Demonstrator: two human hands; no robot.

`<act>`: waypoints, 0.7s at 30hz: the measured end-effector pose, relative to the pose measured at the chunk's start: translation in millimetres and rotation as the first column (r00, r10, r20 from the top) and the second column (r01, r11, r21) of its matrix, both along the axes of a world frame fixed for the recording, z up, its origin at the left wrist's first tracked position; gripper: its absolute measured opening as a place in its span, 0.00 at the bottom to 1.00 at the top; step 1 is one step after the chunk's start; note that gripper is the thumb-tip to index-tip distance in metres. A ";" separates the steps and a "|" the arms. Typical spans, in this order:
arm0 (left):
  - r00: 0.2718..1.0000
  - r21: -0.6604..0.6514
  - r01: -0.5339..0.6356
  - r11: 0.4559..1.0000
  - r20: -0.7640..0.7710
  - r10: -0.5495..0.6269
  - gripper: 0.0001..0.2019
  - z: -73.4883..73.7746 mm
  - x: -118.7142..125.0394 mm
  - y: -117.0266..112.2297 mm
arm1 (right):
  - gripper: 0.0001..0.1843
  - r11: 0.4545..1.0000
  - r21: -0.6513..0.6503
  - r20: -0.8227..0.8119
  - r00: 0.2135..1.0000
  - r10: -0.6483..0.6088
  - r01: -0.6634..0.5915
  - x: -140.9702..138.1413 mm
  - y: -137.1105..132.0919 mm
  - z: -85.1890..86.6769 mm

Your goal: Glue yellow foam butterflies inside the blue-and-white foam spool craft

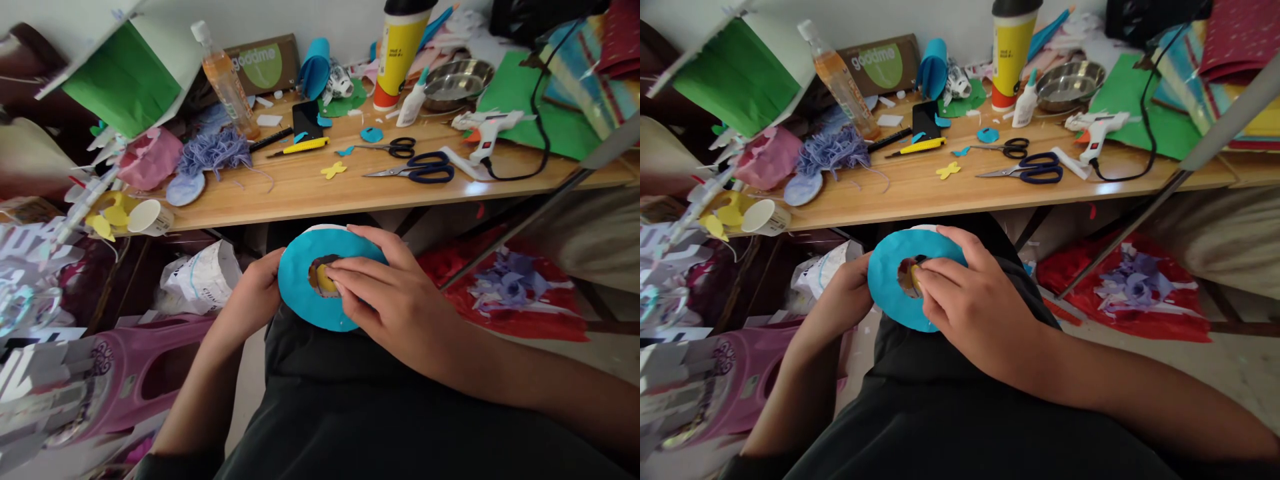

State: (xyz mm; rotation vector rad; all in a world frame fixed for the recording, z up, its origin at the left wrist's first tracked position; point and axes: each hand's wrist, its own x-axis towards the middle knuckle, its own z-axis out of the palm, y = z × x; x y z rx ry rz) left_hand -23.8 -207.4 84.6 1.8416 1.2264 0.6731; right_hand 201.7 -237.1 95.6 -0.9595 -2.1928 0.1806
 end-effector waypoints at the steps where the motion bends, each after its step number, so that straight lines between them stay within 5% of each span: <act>1: 1.000 0.001 0.002 1.000 -0.009 -0.002 0.13 0.5 0.4 -0.6 | 0.11 1.000 -0.004 0.002 1.000 -0.002 0.002 0.1 0.1 -0.2; 8: 0.999 -0.061 -0.046 0.997 -0.016 0.045 0.15 2.8 0.3 -1.9 | 0.12 1.000 -0.005 0.028 1.000 -0.010 0.010 2.0 1.0 -1.9; 13: 0.967 -0.267 -0.071 0.961 0.216 0.132 0.10 -4.8 -4.3 -0.3 | 0.11 1.000 0.011 0.052 0.998 -0.030 0.030 2.3 0.0 0.7; 17: 0.857 -0.399 -0.024 0.917 0.464 0.225 0.25 -14.7 -9.3 -3.6 | 0.11 0.999 0.029 0.102 0.994 -0.041 0.038 2.0 -1.8 3.0; 21: 0.832 -0.403 0.046 0.914 0.522 0.188 0.36 -13.0 -11.6 -8.9 | 0.11 0.994 0.101 0.145 0.988 -0.052 0.038 1.9 -1.9 3.5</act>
